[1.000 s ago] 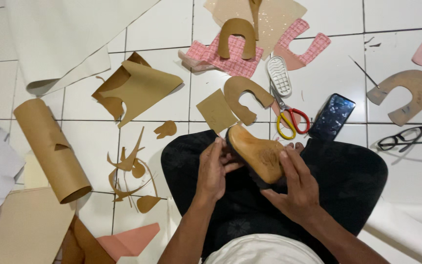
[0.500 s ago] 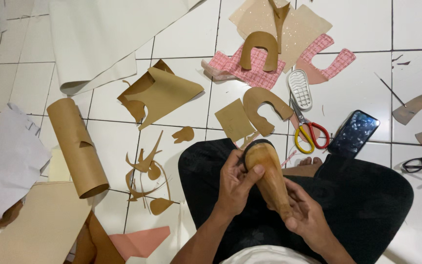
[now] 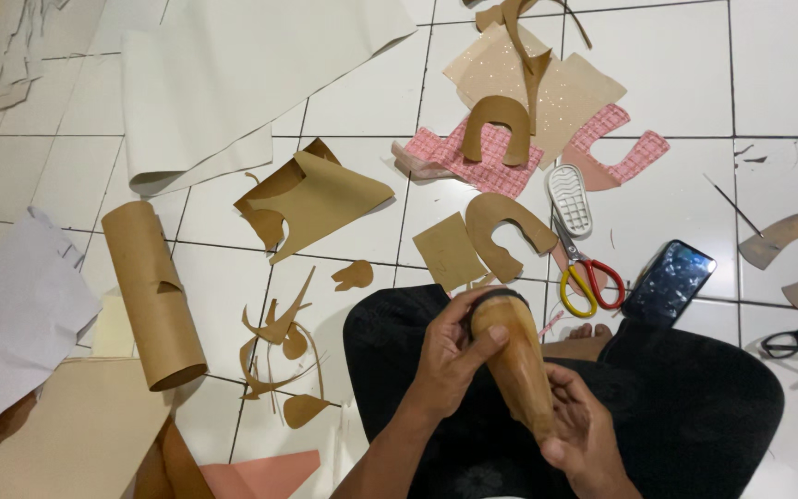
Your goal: The person sits on the floor and fits a pink fabric shoe upper over a wooden shoe last, pressing and tucking the fabric around the last. They trim excess fabric with scissors, then pick up and handle the white insole and black sole.
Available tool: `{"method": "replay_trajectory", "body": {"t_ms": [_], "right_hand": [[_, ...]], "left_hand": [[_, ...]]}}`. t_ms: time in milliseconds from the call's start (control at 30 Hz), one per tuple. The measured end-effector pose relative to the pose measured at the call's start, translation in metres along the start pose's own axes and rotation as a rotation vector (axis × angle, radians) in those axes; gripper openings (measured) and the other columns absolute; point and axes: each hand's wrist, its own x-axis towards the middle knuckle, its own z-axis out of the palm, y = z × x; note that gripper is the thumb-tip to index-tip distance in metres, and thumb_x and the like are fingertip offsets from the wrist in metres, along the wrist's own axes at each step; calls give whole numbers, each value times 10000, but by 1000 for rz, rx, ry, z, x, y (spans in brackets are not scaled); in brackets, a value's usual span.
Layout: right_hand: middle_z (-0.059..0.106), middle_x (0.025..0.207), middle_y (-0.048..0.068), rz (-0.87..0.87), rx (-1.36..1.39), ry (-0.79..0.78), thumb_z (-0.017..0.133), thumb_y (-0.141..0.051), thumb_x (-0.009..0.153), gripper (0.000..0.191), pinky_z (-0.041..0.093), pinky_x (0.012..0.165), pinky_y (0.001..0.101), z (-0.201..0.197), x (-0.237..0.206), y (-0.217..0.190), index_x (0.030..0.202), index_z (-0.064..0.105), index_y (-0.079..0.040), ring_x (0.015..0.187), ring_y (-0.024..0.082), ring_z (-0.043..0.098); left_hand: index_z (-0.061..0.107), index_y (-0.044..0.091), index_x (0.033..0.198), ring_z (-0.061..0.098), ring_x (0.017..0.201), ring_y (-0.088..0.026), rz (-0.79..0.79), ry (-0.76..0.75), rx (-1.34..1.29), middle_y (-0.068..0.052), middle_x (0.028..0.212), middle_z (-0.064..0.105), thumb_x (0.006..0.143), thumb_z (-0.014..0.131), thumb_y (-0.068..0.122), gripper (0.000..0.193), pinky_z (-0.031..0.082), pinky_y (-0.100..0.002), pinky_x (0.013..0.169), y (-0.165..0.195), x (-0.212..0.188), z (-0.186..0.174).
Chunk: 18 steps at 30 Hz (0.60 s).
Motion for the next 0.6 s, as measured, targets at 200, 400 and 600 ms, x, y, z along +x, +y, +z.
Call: {"method": "replay_trajectory", "body": {"t_ms": [200,400,600], "right_hand": [[609,1259,199,53,93,55,829,-421,691,942,510,988,420,12,10,6,1405,450,61,1167,273,623],[636,1276,163,30,119,30,811,-382,760,842,487,1043,360,25,6,25,1398,464,45,1204,222,619],[627,1289,123,107,133,2,805,-346,822,801,532,976,349,26,14,37,1445,439,-1,1175,199,616]], "left_hand": [[119,76,1587,564,1298,-254,-199,55,81,-158,1453,470,681,914,305,1227,515,-398,1061,-19,-16,3],[72,108,1578,552,1305,-263,-194,116,198,-178,1465,448,661,920,201,1253,511,-421,1058,-37,-29,-6],[140,120,1610,604,1229,-330,-255,235,104,-250,1390,524,626,846,29,1214,528,-472,998,-70,-32,-40]]}}
